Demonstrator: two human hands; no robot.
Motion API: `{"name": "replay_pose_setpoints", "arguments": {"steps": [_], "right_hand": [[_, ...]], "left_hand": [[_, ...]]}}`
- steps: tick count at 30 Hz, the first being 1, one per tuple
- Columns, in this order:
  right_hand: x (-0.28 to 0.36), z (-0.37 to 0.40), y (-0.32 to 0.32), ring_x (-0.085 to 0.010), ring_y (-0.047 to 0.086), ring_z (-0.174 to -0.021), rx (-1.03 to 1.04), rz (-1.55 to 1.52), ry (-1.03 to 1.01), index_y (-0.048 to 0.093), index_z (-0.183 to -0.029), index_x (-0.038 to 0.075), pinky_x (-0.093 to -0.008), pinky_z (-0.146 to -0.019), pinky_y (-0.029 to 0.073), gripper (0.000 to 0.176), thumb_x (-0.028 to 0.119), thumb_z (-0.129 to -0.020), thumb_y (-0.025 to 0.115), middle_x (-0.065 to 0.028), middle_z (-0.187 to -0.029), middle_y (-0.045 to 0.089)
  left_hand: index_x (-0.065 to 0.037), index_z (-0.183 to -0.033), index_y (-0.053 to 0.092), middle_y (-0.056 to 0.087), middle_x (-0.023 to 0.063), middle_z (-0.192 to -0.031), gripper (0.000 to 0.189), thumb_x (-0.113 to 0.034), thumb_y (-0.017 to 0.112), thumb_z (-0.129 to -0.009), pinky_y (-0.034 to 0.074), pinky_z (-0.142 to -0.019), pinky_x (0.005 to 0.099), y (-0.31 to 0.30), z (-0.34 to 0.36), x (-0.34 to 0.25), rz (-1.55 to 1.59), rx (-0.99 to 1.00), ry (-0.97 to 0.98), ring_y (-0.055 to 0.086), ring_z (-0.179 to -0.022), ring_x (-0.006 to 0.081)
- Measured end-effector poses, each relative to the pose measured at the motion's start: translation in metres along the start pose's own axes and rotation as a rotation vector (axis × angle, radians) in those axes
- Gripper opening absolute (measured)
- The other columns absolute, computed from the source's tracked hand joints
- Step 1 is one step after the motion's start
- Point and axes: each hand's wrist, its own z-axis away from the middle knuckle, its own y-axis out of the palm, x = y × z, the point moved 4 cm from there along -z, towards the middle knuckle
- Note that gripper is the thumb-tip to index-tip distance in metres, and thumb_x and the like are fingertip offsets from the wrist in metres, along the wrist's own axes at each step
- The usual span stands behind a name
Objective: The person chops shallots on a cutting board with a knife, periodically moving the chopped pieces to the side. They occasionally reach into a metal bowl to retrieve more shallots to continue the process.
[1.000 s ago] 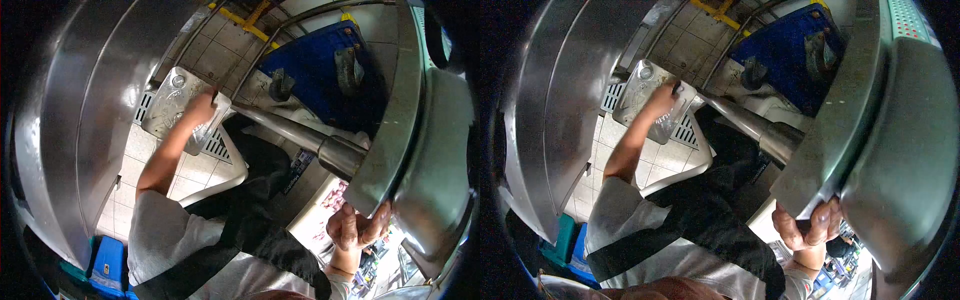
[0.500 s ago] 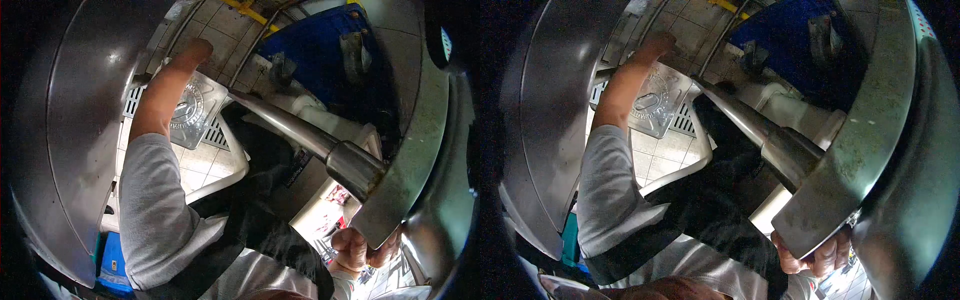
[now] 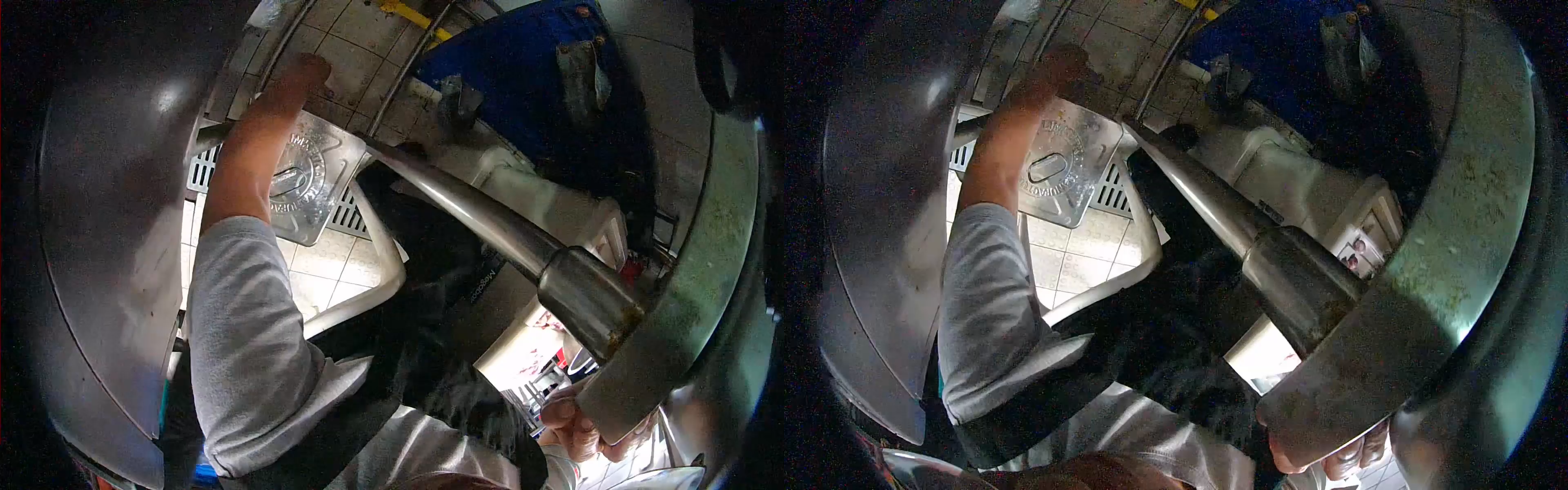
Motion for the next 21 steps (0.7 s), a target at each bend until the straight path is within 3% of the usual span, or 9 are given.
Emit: {"name": "replay_pose_setpoints", "arguments": {"steps": [2, 5, 7, 11, 14, 17, 20, 21], "right_hand": [[0.001, 0.000, 0.000, -0.0384, 0.046, -0.124, -0.003, 0.005, 0.004, 0.056, -0.128, 0.024, -0.0496, -0.100, 0.041, 0.050, 0.004, -0.083, 0.062, -0.0175, -0.137, 0.043], [0.003, -0.001, 0.004, -0.0383, 0.046, -0.123, -0.003, 0.008, 0.001, 0.056, -0.128, 0.024, -0.0494, -0.100, 0.041, 0.050, 0.004, -0.082, 0.062, -0.0174, -0.136, 0.044], [0.005, -0.002, 0.005, -0.0382, 0.046, -0.123, -0.001, 0.003, -0.001, 0.056, -0.127, 0.024, -0.0494, -0.100, 0.041, 0.050, 0.004, -0.082, 0.062, -0.0173, -0.136, 0.044], [0.006, -0.005, 0.006, -0.0380, 0.047, -0.122, 0.002, -0.004, 0.004, 0.057, -0.127, 0.024, -0.0492, -0.099, 0.041, 0.049, 0.004, -0.082, 0.062, -0.0172, -0.136, 0.044], [0.006, -0.004, 0.005, -0.0379, 0.047, -0.122, 0.009, -0.002, 0.005, 0.057, -0.126, 0.024, -0.0491, -0.099, 0.042, 0.049, 0.005, -0.082, 0.062, -0.0171, -0.135, 0.044], [0.006, -0.004, 0.004, -0.0378, 0.047, -0.122, 0.006, -0.005, 0.005, 0.057, -0.126, 0.024, -0.0489, -0.099, 0.042, 0.048, 0.005, -0.082, 0.062, -0.0170, -0.135, 0.045], [0.005, -0.003, 0.004, -0.0377, 0.047, -0.121, 0.011, -0.008, 0.006, 0.057, -0.126, 0.024, -0.0488, -0.099, 0.042, 0.048, 0.005, -0.082, 0.063, -0.0169, -0.135, 0.045], [0.004, -0.003, 0.003, -0.0377, 0.047, -0.121, 0.014, -0.011, 0.012, 0.057, -0.125, 0.024, -0.0487, -0.099, 0.042, 0.048, 0.005, -0.082, 0.063, -0.0169, -0.135, 0.045]], "left_hand": [[-0.001, -0.096, 0.072, 0.070, 0.0180, -0.102, 0.036, -0.033, 0.076, -0.080, 0.055, -0.081, 0.0471, 0.020, -0.018, 0.019, -0.007, 0.010, -0.026, 0.068, -0.099, 0.0319], [-0.001, -0.097, 0.072, 0.070, 0.0191, -0.102, 0.036, -0.033, 0.074, -0.082, 0.056, -0.081, 0.0478, 0.055, -0.055, 0.033, -0.034, -0.054, 0.146, 0.068, -0.099, 0.0333], [-0.001, -0.099, 0.072, 0.070, 0.0178, -0.106, 0.032, -0.028, 0.072, -0.083, 0.056, -0.084, 0.0472, 0.041, -0.042, 0.028, -0.047, -0.013, -0.005, 0.068, -0.101, 0.0348], [-0.007, -0.103, 0.071, 0.068, 0.0143, -0.109, 0.030, -0.024, 0.072, -0.078, 0.054, -0.087, 0.0463, 0.073, -0.048, 0.031, -0.048, -0.100, 0.066, 0.066, -0.103, 0.0345], [-0.011, -0.105, 0.070, 0.067, 0.0120, -0.110, 0.032, -0.021, 0.072, -0.075, 0.053, -0.090, 0.0456, 0.069, -0.046, 0.024, -0.051, -0.156, 0.113, 0.064, -0.105, 0.0344], [-0.001, -0.097, 0.072, 0.071, 0.0149, -0.105, 0.034, -0.032, 0.075, -0.082, 0.056, -0.080, 0.0458, 0.027, -0.025, 0.003, -0.026, -0.079, 0.118, 0.069, -0.095, 0.0334], [-0.003, -0.094, 0.073, 0.071, 0.0133, -0.103, 0.032, -0.030, 0.079, -0.078, 0.056, -0.079, 0.0445, 0.034, -0.022, 0.001, -0.023, -0.156, 0.200, 0.069, -0.095, 0.0313], [-0.004, -0.093, 0.073, 0.071, 0.0129, -0.102, 0.031, -0.031, 0.079, -0.078, 0.056, -0.079, 0.0443, 0.034, -0.027, 0.000, -0.029, -0.102, 0.085, 0.069, -0.095, 0.0308]]}}
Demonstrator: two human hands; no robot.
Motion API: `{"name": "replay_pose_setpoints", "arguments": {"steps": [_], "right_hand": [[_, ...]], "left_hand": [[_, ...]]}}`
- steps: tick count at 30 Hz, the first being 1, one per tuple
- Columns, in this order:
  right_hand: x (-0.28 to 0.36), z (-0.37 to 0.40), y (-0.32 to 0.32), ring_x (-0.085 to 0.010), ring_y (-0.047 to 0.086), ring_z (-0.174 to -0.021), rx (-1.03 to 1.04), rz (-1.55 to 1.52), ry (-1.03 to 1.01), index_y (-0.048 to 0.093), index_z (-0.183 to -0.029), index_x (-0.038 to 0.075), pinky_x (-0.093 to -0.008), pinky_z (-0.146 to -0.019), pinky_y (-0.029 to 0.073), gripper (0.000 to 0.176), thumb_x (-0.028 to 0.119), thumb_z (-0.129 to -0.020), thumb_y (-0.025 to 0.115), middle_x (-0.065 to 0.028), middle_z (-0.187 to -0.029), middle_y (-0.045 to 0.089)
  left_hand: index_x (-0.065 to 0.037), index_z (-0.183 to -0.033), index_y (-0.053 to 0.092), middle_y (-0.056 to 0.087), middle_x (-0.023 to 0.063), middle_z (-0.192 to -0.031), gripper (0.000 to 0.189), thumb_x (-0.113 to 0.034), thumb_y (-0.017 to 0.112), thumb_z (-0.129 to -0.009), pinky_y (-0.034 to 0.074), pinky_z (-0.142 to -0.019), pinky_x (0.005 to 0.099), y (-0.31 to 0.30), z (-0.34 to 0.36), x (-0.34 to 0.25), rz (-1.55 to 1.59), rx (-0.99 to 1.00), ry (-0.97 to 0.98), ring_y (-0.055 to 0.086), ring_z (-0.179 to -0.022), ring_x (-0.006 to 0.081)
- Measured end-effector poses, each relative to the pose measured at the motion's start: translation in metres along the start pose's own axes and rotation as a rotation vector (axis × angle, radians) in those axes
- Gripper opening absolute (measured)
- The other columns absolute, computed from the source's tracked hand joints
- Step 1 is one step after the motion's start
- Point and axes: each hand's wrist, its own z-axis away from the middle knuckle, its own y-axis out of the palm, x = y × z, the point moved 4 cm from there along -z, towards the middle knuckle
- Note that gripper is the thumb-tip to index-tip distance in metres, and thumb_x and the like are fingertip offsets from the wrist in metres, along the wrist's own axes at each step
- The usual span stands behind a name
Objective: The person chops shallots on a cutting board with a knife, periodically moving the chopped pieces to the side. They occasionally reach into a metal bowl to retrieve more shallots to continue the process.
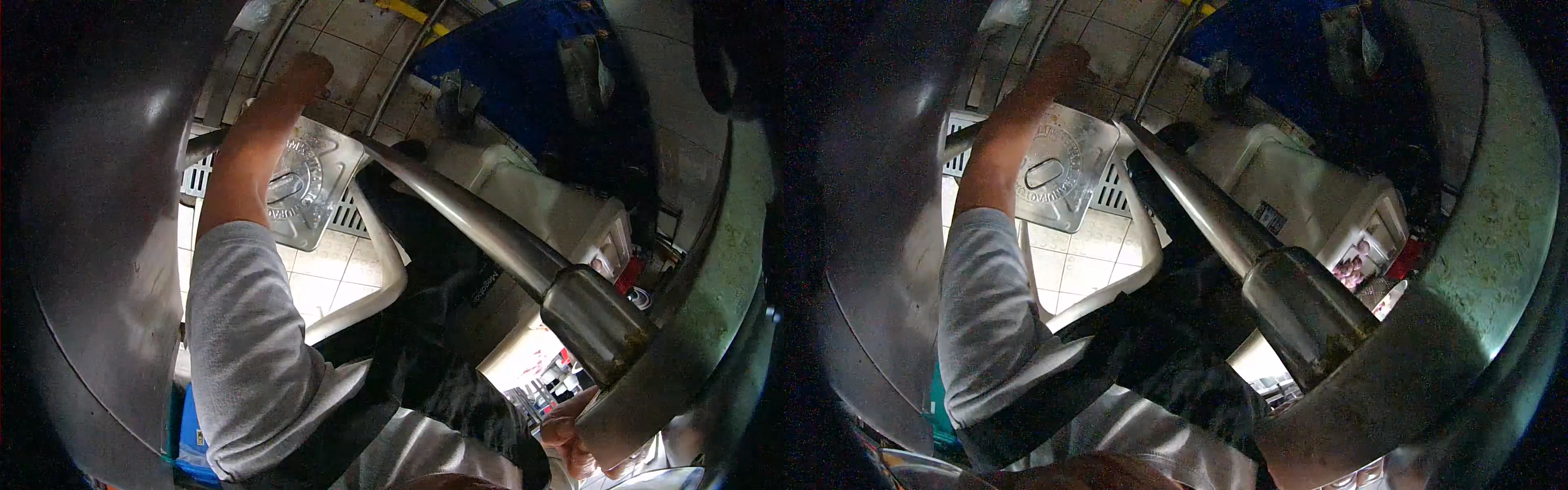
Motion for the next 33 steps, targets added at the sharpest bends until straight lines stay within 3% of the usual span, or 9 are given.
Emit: {"name": "replay_pose_setpoints", "arguments": {"steps": [1, 11, 14, 16, 24, 29, 30, 32, 33], "right_hand": [[0.001, 0.000, 0.000, -0.0376, 0.048, -0.121, -0.004, 0.000, -0.003, 0.058, -0.125, 0.024, -0.0487, -0.098, 0.042, 0.048, 0.005, -0.082, 0.063, -0.0169, -0.135, 0.045], [0.002, -0.001, 0.000, -0.0372, 0.048, -0.120, 0.002, -0.006, -0.003, 0.058, -0.124, 0.024, -0.0483, -0.098, 0.043, 0.046, 0.006, -0.081, 0.063, -0.0166, -0.134, 0.046], [0.001, -0.001, 0.002, -0.0371, 0.049, -0.119, 0.006, -0.008, -0.005, 0.058, -0.123, 0.024, -0.0481, -0.097, 0.043, 0.046, 0.006, -0.081, 0.063, -0.0165, -0.133, 0.046], [0.001, -0.001, 0.001, -0.0371, 0.049, -0.119, 0.004, -0.009, -0.006, 0.059, -0.123, 0.024, -0.0480, -0.097, 0.043, 0.046, 0.007, -0.081, 0.063, -0.0164, -0.133, 0.046], [0.000, -0.001, 0.001, -0.0368, 0.049, -0.118, 0.003, -0.010, -0.007, 0.059, -0.122, 0.024, -0.0477, -0.096, 0.044, 0.045, 0.007, -0.081, 0.064, -0.0162, -0.132, 0.047], [-0.001, 0.000, 0.002, -0.0366, 0.050, -0.117, 0.010, -0.013, -0.005, 0.060, -0.121, 0.024, -0.0475, -0.096, 0.044, 0.044, 0.008, -0.080, 0.064, -0.0160, -0.132, 0.047], [-0.001, -0.001, 0.002, -0.0365, 0.050, -0.117, 0.008, -0.012, -0.008, 0.060, -0.121, 0.024, -0.0474, -0.096, 0.045, 0.044, 0.008, -0.080, 0.064, -0.0160, -0.131, 0.047], [-0.002, 0.002, 0.003, -0.0365, 0.050, -0.117, 0.012, -0.017, -0.004, 0.060, -0.121, 0.024, -0.0473, -0.096, 0.045, 0.044, 0.008, -0.080, 0.064, -0.0159, -0.131, 0.048], [-0.001, 0.000, 0.003, -0.0364, 0.050, -0.117, 0.012, -0.015, -0.005, 0.060, -0.121, 0.024, -0.0473, -0.096, 0.045, 0.044, 0.008, -0.080, 0.064, -0.0159, -0.131, 0.048]], "left_hand": [[-0.006, -0.093, 0.074, 0.071, 0.0126, -0.100, 0.030, -0.031, 0.079, -0.078, 0.056, -0.080, 0.0441, -0.001, -0.004, 0.000, -0.010, 0.056, -0.114, 0.069, -0.096, 0.0303], [-0.006, -0.099, 0.074, 0.071, 0.0107, -0.102, 0.033, -0.032, 0.079, -0.079, 0.054, -0.083, 0.0478, -0.027, 0.010, -0.020, -0.048, 0.090, -0.043, 0.068, -0.099, 0.0297], [-0.007, -0.098, 0.074, 0.072, 0.0105, -0.100, 0.030, -0.031, 0.077, -0.080, 0.055, -0.081, 0.0471, -0.021, 0.004, -0.016, 0.080, 0.260, -0.150, 0.069, -0.096, 0.0292], [-0.006, -0.096, 0.072, 0.069, 0.0161, -0.100, 0.047, -0.050, 0.059, -0.087, 0.051, -0.089, 0.0486, 0.020, -0.009, -0.006, -0.001, 0.147, -0.007, 0.066, -0.098, 0.0349], [-0.008, -0.095, 0.074, 0.072, 0.0118, -0.100, 0.020, -0.022, 0.072, -0.080, 0.054, -0.081, 0.0440, -0.005, -0.002, -0.020, 0.067, 0.243, -0.127, 0.069, -0.095, 0.0292], [-0.005, -0.093, 0.072, 0.069, 0.0160, -0.095, 0.037, -0.041, 0.063, -0.088, 0.051, -0.082, 0.0484, -0.007, 0.004, -0.026, 0.029, 0.014, 0.018, 0.067, -0.090, 0.0354], [-0.006, -0.093, 0.074, 0.071, 0.0135, -0.096, 0.024, -0.027, 0.070, -0.081, 0.055, -0.079, 0.0455, -0.012, 0.002, -0.027, -0.023, 0.119, 0.004, 0.069, -0.092, 0.0326], [-0.007, -0.093, 0.075, 0.073, 0.0110, -0.097, 0.020, -0.012, 0.076, -0.074, 0.058, -0.076, 0.0427, -0.005, 0.001, -0.028, -0.074, 0.225, -0.009, 0.071, -0.094, 0.0298], [-0.007, -0.093, 0.075, 0.073, 0.0111, -0.097, 0.021, -0.012, 0.077, -0.073, 0.058, -0.076, 0.0427, 0.004, -0.002, -0.026, -0.036, 0.112, -0.074, 0.071, -0.093, 0.0298]]}}
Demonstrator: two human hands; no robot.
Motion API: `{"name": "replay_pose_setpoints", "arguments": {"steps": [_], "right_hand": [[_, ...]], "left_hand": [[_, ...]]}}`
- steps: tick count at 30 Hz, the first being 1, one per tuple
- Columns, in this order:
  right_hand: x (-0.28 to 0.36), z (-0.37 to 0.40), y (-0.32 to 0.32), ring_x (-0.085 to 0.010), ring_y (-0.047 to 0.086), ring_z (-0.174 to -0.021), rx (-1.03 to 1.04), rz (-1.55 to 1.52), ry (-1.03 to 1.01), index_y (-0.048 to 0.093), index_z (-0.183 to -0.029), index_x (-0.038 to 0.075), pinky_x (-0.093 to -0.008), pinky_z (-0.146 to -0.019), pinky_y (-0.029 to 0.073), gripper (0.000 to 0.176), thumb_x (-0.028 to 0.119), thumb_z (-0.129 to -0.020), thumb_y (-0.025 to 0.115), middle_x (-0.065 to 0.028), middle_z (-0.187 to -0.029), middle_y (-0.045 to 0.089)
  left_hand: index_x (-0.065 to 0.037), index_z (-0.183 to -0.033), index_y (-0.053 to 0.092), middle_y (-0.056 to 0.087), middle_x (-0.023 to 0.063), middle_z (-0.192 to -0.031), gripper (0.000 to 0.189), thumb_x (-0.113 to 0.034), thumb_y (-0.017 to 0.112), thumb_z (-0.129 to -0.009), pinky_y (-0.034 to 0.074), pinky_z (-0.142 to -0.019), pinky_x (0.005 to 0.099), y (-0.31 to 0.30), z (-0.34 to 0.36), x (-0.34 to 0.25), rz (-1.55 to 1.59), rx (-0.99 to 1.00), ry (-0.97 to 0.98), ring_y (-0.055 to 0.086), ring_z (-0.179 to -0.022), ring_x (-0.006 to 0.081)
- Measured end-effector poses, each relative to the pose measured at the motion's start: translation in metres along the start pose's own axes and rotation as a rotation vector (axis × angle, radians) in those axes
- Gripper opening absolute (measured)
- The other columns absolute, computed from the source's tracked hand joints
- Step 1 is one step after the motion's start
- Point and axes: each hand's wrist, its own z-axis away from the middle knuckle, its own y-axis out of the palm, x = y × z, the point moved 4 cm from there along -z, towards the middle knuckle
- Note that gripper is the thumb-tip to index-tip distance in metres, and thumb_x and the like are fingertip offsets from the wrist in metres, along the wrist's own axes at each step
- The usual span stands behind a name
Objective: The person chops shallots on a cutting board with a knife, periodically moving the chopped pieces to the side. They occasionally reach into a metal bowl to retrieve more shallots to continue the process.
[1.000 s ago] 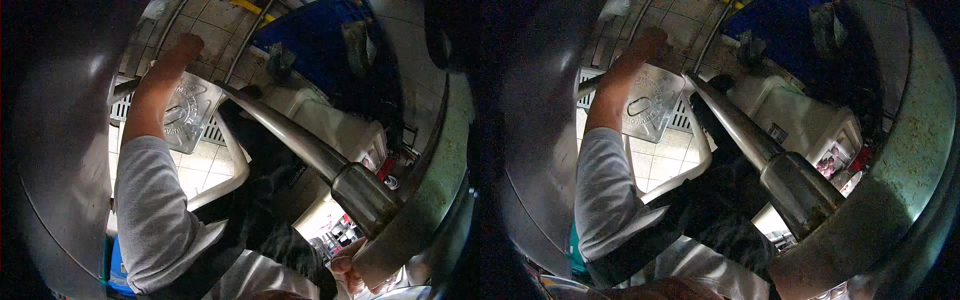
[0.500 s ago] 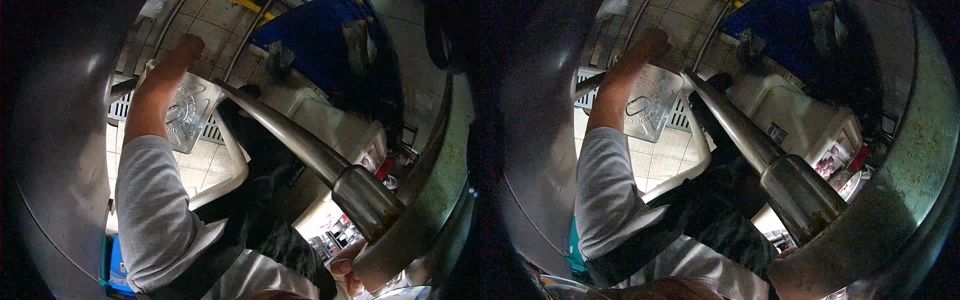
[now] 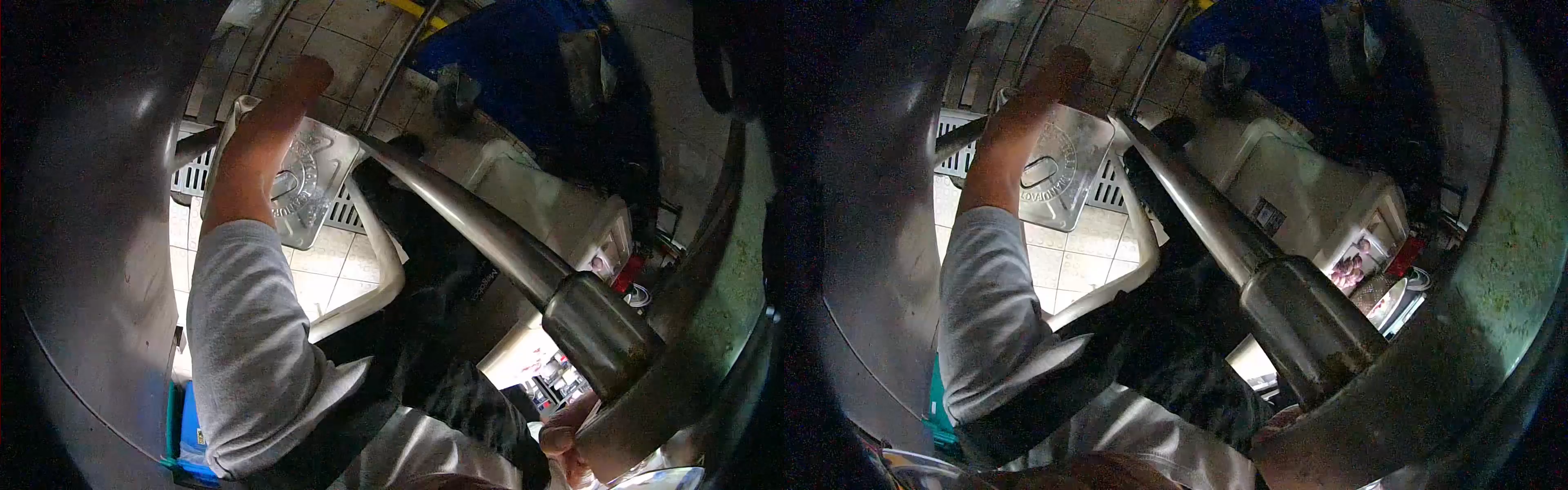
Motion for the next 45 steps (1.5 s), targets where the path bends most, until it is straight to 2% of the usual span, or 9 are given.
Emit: {"name": "replay_pose_setpoints", "arguments": {"steps": [7, 11, 14, 16, 27, 28, 31, 35, 45], "right_hand": [[-0.001, 0.000, 0.001, -0.0362, 0.051, -0.116, 0.003, 0.001, 0.002, 0.060, -0.120, 0.024, -0.0470, -0.095, 0.045, 0.043, 0.009, -0.080, 0.065, -0.0157, -0.130, 0.048], [-0.002, 0.000, 0.000, -0.0360, 0.051, -0.115, 0.003, 0.000, 0.005, 0.061, -0.119, 0.024, -0.0468, -0.095, 0.046, 0.042, 0.009, -0.080, 0.065, -0.0156, -0.130, 0.049], [-0.002, 0.000, -0.001, -0.0359, 0.051, -0.115, 0.004, -0.003, 0.005, 0.061, -0.119, 0.024, -0.0467, -0.094, 0.046, 0.042, 0.009, -0.080, 0.065, -0.0155, -0.130, 0.049], [-0.001, 0.000, 0.000, -0.0358, 0.052, -0.115, 0.004, -0.003, 0.005, 0.061, -0.118, 0.024, -0.0466, -0.094, 0.046, 0.042, 0.010, -0.080, 0.065, -0.0154, -0.129, 0.049], [0.002, 0.001, -0.003, -0.0354, 0.053, -0.113, 0.012, -0.004, 0.006, 0.062, -0.117, 0.024, -0.0461, -0.093, 0.047, 0.040, 0.011, -0.079, 0.066, -0.0151, -0.128, 0.050], [0.002, 0.001, -0.002, -0.0354, 0.053, -0.113, 0.015, -0.006, 0.008, 0.062, -0.117, 0.024, -0.0461, -0.093, 0.047, 0.040, 0.011, -0.079, 0.066, -0.0151, -0.128, 0.050], [0.003, 0.001, -0.002, -0.0353, 0.053, -0.113, 0.014, -0.010, 0.008, 0.062, -0.116, 0.024, -0.0459, -0.093, 0.047, 0.040, 0.011, -0.079, 0.066, -0.0150, -0.128, 0.050], [0.002, 0.001, -0.004, -0.0351, 0.053, -0.112, 0.016, -0.015, 0.004, 0.062, -0.116, 0.024, -0.0458, -0.092, 0.048, 0.039, 0.011, -0.079, 0.066, -0.0148, -0.127, 0.051], [0.002, 0.001, -0.003, -0.0347, 0.054, -0.111, 0.029, -0.014, 0.022, 0.063, -0.114, 0.024, -0.0453, -0.091, 0.048, 0.038, 0.012, -0.078, 0.067, -0.0145, -0.126, 0.051]], "left_hand": [[-0.005, -0.094, 0.074, 0.070, 0.0155, -0.096, 0.040, -0.043, 0.066, -0.086, 0.053, -0.083, 0.0476, 0.011, -0.009, 0.014, -0.027, 0.007, 0.114, 0.068, -0.093, 0.0335], [-0.006, -0.094, 0.075, 0.072, 0.0127, -0.100, 0.023, -0.014, 0.080, -0.073, 0.057, -0.077, 0.0450, -0.016, 0.005, 0.011, 0.075, 0.028, 0.087, 0.070, -0.095, 0.0305], [-0.006, -0.095, 0.075, 0.072, 0.0118, -0.102, 0.026, -0.016, 0.082, -0.072, 0.056, -0.079, 0.0440, -0.004, -0.006, 0.006, -0.063, 0.041, 0.241, 0.069, -0.098, 0.0296], [-0.009, -0.095, 0.074, 0.069, 0.0152, -0.101, 0.041, -0.048, 0.064, -0.087, 0.053, -0.086, 0.0482, 0.028, -0.025, 0.012, 0.052, 0.012, -0.002, 0.066, -0.099, 0.0326], [-0.006, -0.088, 0.073, 0.069, 0.0157, -0.094, 0.025, -0.030, 0.066, -0.084, 0.053, -0.082, 0.0483, 0.029, -0.017, 0.013, 0.093, -0.301, 0.179, 0.068, -0.092, 0.0350], [-0.006, -0.087, 0.073, 0.069, 0.0161, -0.092, 0.024, -0.028, 0.066, -0.083, 0.053, -0.081, 0.0489, 0.014, -0.014, 0.009, -0.022, -0.051, 0.124, 0.067, -0.090, 0.0357], [-0.006, -0.086, 0.072, 0.069, 0.0156, -0.092, 0.022, -0.027, 0.066, -0.083, 0.053, -0.080, 0.0493, -0.004, -0.008, 0.011, 0.023, 0.056, 0.087, 0.068, -0.089, 0.0360], [-0.007, -0.086, 0.073, 0.070, 0.0139, -0.092, 0.020, -0.025, 0.065, -0.082, 0.053, -0.080, 0.0497, -0.001, -0.001, -0.002, 0.008, -0.076, 0.111, 0.068, -0.088, 0.0347], [-0.004, -0.096, 0.074, 0.072, 0.0136, -0.102, 0.024, -0.017, 0.075, -0.077, 0.056, -0.083, 0.0443, -0.015, 0.011, -0.007, -0.067, 0.178, 0.104, 0.070, -0.096, 0.0282]]}}
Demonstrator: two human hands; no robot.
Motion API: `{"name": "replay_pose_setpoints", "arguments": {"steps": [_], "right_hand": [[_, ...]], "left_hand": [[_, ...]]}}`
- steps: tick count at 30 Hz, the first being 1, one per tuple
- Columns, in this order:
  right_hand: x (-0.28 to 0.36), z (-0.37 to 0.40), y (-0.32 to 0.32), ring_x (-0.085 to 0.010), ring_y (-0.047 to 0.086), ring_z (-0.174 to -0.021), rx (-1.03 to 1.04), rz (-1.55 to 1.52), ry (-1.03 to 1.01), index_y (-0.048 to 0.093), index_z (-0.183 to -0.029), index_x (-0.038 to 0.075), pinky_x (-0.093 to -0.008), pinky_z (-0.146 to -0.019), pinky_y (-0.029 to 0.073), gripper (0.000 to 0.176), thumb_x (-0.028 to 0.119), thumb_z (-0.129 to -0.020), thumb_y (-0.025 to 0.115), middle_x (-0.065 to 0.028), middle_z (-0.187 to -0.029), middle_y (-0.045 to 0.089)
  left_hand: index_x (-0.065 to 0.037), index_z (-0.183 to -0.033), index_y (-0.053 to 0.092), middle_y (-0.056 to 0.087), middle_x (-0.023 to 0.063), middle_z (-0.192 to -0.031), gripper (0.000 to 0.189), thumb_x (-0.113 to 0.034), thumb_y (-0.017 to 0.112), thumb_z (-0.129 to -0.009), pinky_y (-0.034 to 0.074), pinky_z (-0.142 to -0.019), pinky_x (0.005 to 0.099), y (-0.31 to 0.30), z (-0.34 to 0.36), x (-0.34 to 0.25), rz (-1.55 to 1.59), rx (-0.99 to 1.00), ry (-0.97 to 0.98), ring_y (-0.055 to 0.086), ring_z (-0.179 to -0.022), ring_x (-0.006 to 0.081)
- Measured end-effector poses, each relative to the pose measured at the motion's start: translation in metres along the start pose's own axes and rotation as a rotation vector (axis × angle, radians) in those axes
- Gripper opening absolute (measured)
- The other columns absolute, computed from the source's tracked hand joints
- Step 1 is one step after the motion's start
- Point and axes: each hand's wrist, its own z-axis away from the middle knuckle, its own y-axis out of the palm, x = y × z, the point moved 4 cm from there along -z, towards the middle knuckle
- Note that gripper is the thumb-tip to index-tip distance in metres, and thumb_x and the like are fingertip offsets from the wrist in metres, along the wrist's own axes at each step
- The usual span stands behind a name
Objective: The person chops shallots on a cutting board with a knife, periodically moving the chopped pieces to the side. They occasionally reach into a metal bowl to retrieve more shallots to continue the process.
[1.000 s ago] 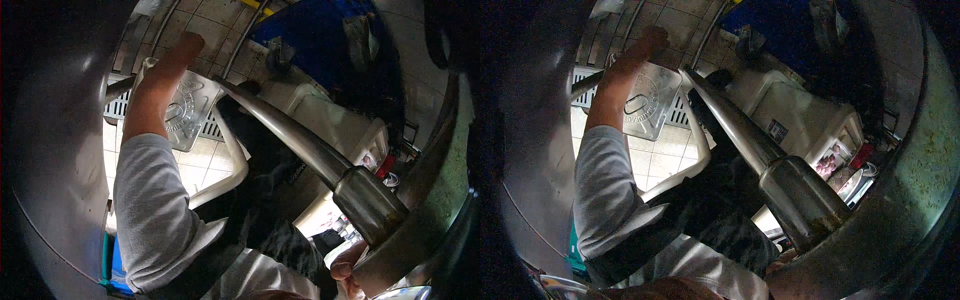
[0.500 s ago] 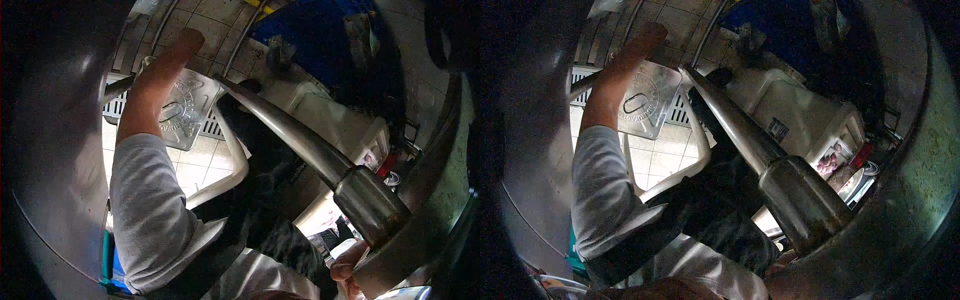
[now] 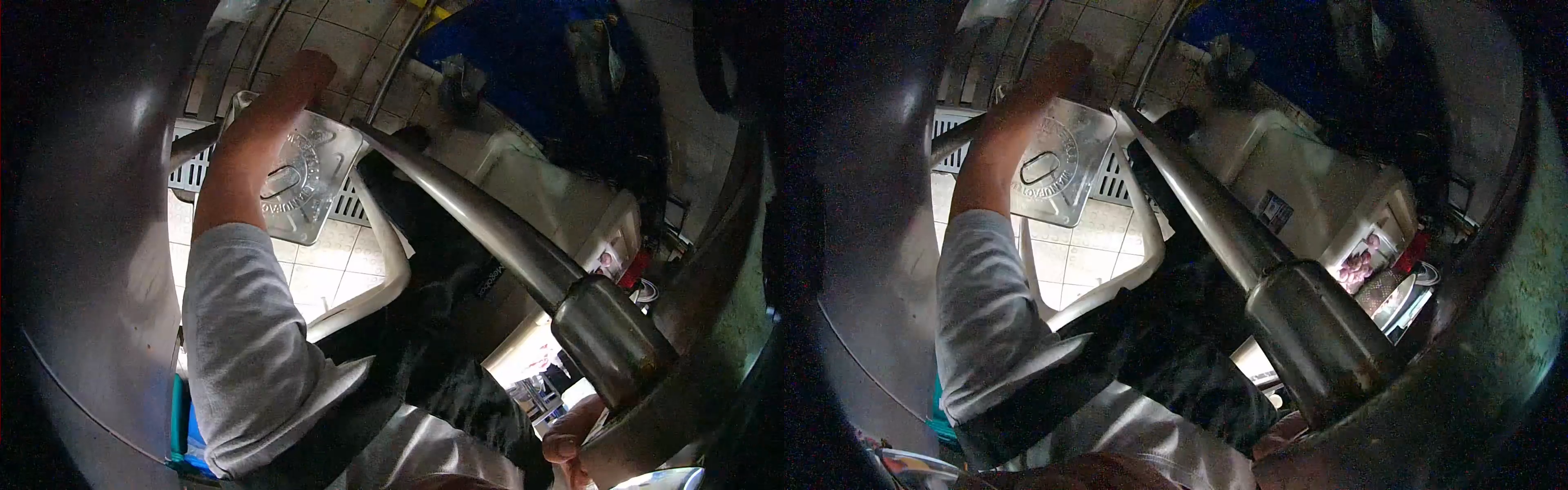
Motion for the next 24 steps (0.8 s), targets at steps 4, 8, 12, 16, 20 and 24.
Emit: {"name": "replay_pose_setpoints", "arguments": {"steps": [4, 8, 12, 16, 20, 24], "right_hand": [[-0.001, 0.000, 0.001, -0.0346, 0.054, -0.110, 0.002, 0.004, 0.003, 0.063, -0.114, 0.024, -0.0452, -0.091, 0.049, 0.038, 0.012, -0.078, 0.067, -0.0144, -0.126, 0.052], [-0.001, -0.002, 0.002, -0.0345, 0.055, -0.110, 0.005, 0.011, 0.002, 0.064, -0.113, 0.024, -0.0450, -0.091, 0.049, 0.037, 0.013, -0.078, 0.067, -0.0143, -0.125, 0.052], [-0.003, -0.003, 0.002, -0.0343, 0.055, -0.109, 0.013, 0.014, 0.004, 0.064, -0.113, 0.024, -0.0448, -0.090, 0.049, 0.037, 0.013, -0.078, 0.067, -0.0142, -0.125, 0.052], [-0.002, -0.003, 0.003, -0.0342, 0.055, -0.109, 0.018, 0.017, 0.007, 0.064, -0.112, 0.024, -0.0446, -0.090, 0.050, 0.036, 0.014, -0.078, 0.068, -0.0141, -0.125, 0.053], [-0.001, -0.004, 0.004, -0.0340, 0.056, -0.108, 0.024, 0.014, 0.017, 0.065, -0.112, 0.024, -0.0445, -0.090, 0.050, 0.036, 0.014, -0.077, 0.068, -0.0139, -0.124, 0.053], [-0.002, -0.006, 0.008, -0.0339, 0.056, -0.108, 0.039, 0.015, 0.026, 0.065, -0.111, 0.024, -0.0443, -0.089, 0.050, 0.035, 0.014, -0.077, 0.068, -0.0138, -0.124, 0.053]], "left_hand": [[-0.004, -0.099, 0.073, 0.071, 0.0149, -0.105, 0.030, -0.022, 0.078, -0.076, 0.055, -0.085, 0.0451, -0.002, 0.009, 0.003, 0.070, -0.080, -0.026, 0.069, -0.098, 0.0295], [-0.004, -0.101, 0.073, 0.070, 0.0161, -0.108, 0.034, -0.025, 0.079, -0.075, 0.055, -0.086, 0.0461, -0.004, 0.019, 0.004, 0.123, -0.169, -0.049, 0.069, -0.099, 0.0310], [-0.003, -0.100, 0.072, 0.070, 0.0171, -0.106, 0.031, -0.024, 0.074, -0.077, 0.054, -0.085, 0.0477, 0.011, 0.001, 0.006, 0.147, -0.082, -0.004, 0.068, -0.099, 0.0329], [-0.003, -0.101, 0.070, 0.068, 0.0192, -0.105, 0.035, -0.032, 0.065, -0.082, 0.053, -0.085, 0.0511, 0.016, -0.006, 0.006, 0.148, -0.044, 0.027, 0.067, -0.099, 0.0361], [-0.003, -0.100, 0.074, 0.071, 0.0169, -0.107, 0.026, -0.015, 0.073, -0.078, 0.055, -0.084, 0.0469, 0.018, -0.019, 0.000, 0.134, -0.207, -0.042, 0.069, -0.099, 0.0338], [-0.005, -0.099, 0.074, 0.071, 0.0150, -0.107, 0.021, -0.014, 0.070, -0.080, 0.056, -0.081, 0.0454, -0.001, -0.008, 0.001, 0.132, -0.030, -0.019, 0.070, -0.097, 0.0317]]}}
